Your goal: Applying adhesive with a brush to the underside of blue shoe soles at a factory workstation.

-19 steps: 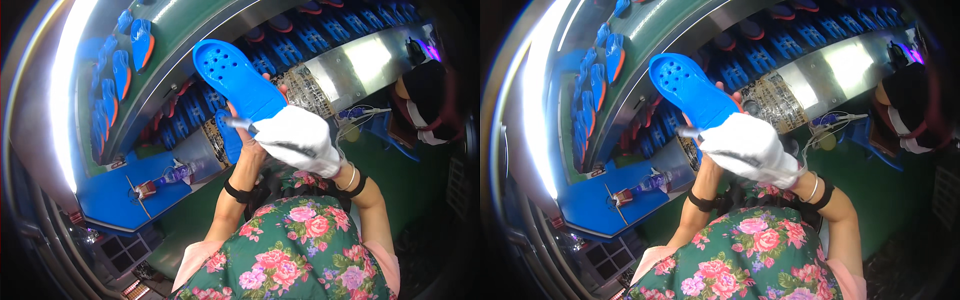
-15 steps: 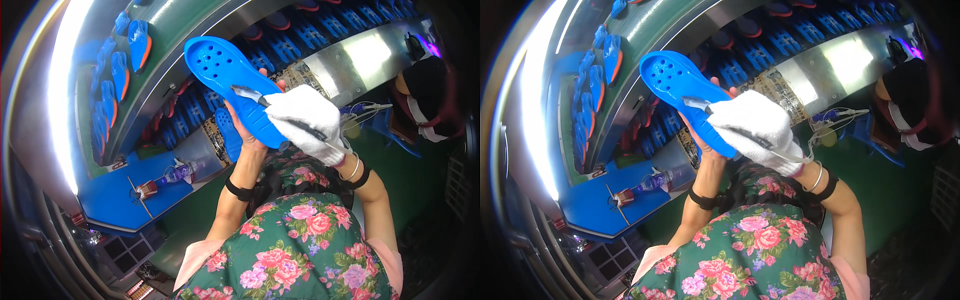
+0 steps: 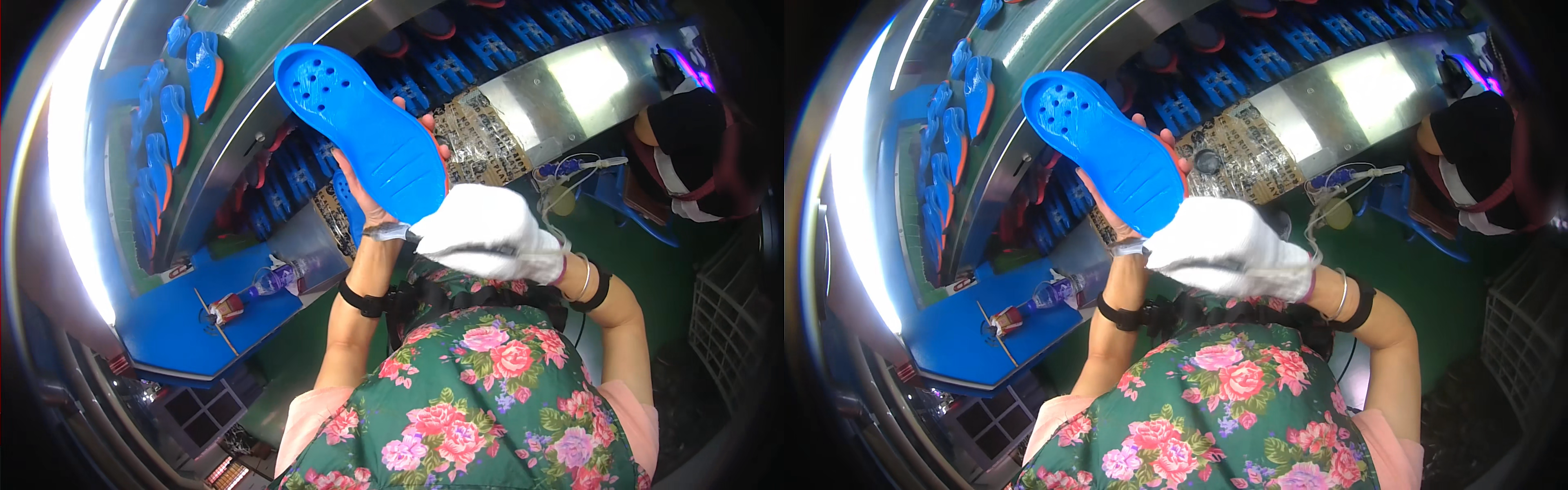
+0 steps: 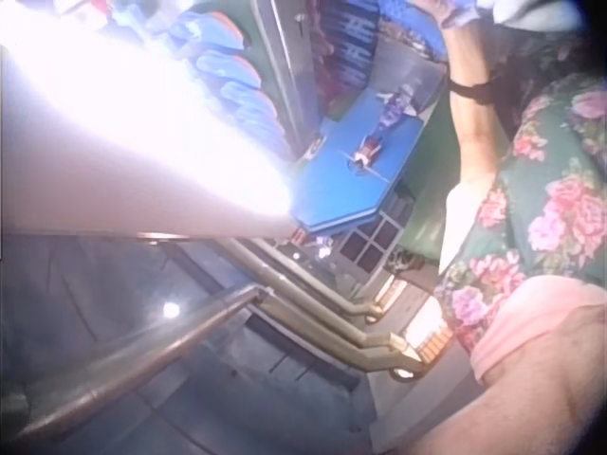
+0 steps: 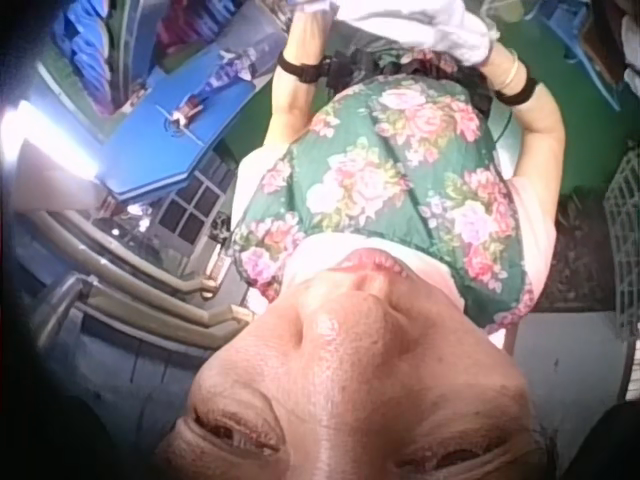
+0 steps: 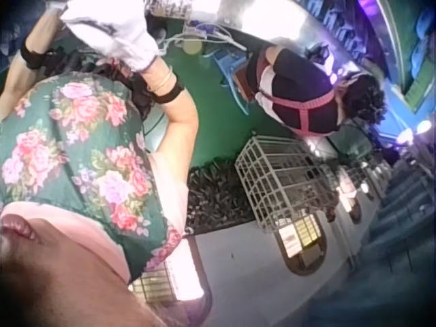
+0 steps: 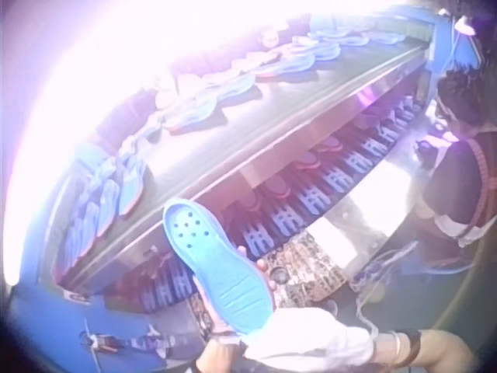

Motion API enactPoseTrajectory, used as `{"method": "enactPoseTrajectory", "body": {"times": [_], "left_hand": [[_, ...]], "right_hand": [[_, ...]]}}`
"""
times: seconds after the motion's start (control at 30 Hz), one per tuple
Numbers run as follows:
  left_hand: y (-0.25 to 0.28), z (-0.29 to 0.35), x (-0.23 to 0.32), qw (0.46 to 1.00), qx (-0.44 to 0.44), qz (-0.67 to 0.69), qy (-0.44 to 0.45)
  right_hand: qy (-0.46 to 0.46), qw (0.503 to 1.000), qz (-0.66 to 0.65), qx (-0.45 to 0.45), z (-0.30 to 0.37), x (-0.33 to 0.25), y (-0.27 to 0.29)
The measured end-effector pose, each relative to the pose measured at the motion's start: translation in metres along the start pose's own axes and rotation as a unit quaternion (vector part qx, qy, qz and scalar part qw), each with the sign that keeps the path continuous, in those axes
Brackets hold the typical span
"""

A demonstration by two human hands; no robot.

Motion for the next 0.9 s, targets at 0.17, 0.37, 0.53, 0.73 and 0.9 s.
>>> {"method": "enactPoseTrajectory", "body": {"times": [0.17, 0.37, 0.53, 0.73, 0.9], "left_hand": [[0.01, 0.003, 0.007, 0.996, 0.077, 0.035, -0.005], [0.019, 0.0, 0.005, 0.993, 0.074, -0.053, 0.08], [0.019, -0.002, 0.009, 0.994, 0.021, -0.028, 0.104], [0.008, -0.007, 0.015, 0.995, -0.018, -0.027, 0.092], [0.012, -0.004, 0.013, 0.984, 0.036, -0.034, 0.172]], "right_hand": [[-0.02, 0.998, 0.049, 0.042, 0.007, 0.003, 0.005], [-0.095, 0.992, -0.078, 0.0, 0.011, 0.016, -0.004], [-0.038, 0.998, 0.043, 0.015, 0.01, 0.006, -0.002], [-0.124, 0.984, -0.127, -0.027, 0.012, 0.012, -0.005], [-0.015, 0.998, 0.055, -0.008, 0.009, 0.01, 0.005]]}}
Point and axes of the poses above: each hand's wrist, its own z-axis away from the middle knuckle, its own y-axis out of the back of the hand, x = y × z, the point moved 8 cm from there along -z, towards the middle knuckle, and after that the axes turned 1 degree about x, right-handed, at the moved point
